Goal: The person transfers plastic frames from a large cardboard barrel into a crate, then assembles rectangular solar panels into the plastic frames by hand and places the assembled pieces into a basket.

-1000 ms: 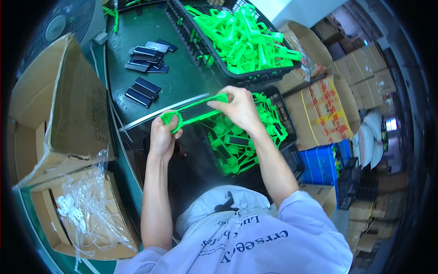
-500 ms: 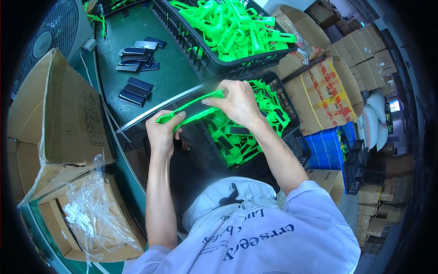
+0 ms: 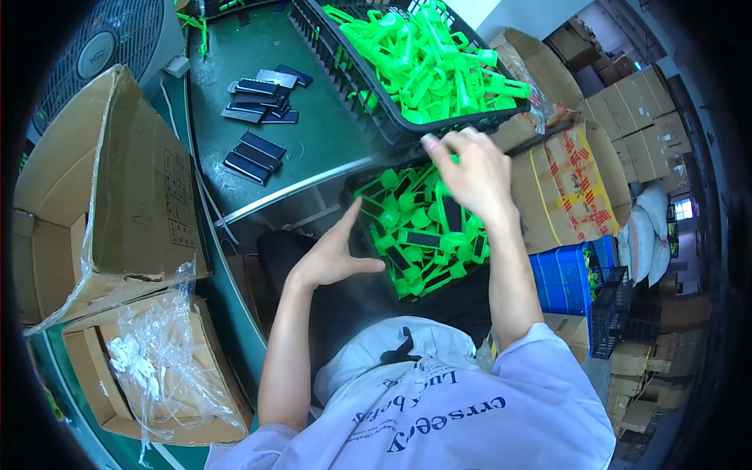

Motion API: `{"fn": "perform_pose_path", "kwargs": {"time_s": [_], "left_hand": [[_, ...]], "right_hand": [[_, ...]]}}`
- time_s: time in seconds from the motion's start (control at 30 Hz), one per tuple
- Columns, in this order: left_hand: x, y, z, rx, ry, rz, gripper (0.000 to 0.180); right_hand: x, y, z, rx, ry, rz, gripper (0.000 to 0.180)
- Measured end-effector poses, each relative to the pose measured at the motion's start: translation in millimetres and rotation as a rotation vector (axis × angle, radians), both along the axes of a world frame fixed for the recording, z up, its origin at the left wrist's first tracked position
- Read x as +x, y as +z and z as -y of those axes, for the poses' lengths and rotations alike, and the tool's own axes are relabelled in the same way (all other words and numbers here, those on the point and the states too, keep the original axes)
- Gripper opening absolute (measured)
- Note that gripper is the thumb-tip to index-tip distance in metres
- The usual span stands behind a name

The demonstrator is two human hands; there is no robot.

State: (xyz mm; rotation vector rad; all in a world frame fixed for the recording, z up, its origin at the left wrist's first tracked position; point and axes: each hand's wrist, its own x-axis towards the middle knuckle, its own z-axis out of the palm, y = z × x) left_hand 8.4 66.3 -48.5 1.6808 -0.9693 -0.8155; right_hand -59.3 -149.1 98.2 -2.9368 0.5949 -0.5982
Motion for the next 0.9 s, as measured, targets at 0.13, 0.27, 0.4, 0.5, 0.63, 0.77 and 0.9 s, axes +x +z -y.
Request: {"fn": "perform_pose_path", "kwargs": {"time_s": [0.13,0.27,0.4,0.5,0.63,0.77,0.9], "left_hand": [[7,18,9,0.042,0.211,-0.25,0.09],[10,2,8,0.046,0.248,-0.199,0.07],[13,7,10,0.012,0.307,-0.261,0.073],[19,11,8,-0.016,0.426,-0.205,0.063],[30,15,-1,-0.288,0.617,-0.705,0.043],[38,33,-16,-0.77,0.686,-1.143,0.066],[41,13,-15,-0.526,0.674,-0.95,0.041]], "right_hand": [[37,35,33,0.15,-0.157,0.058,0.038],[127,4,86,0.15,-0.244,-0.317,0.048],[171,-50,133,0.277,-0.249,-0.507,0.055],[158,-54,150,0.589,-0.16,0.006,0.043],[86,13,52,0.515,0.105,0.112,0.03],[60,15,-32,-0.333,0.581,-0.325,0.012],[74,-10,-37,-0.546,0.766,-0.584,0.013]]}}
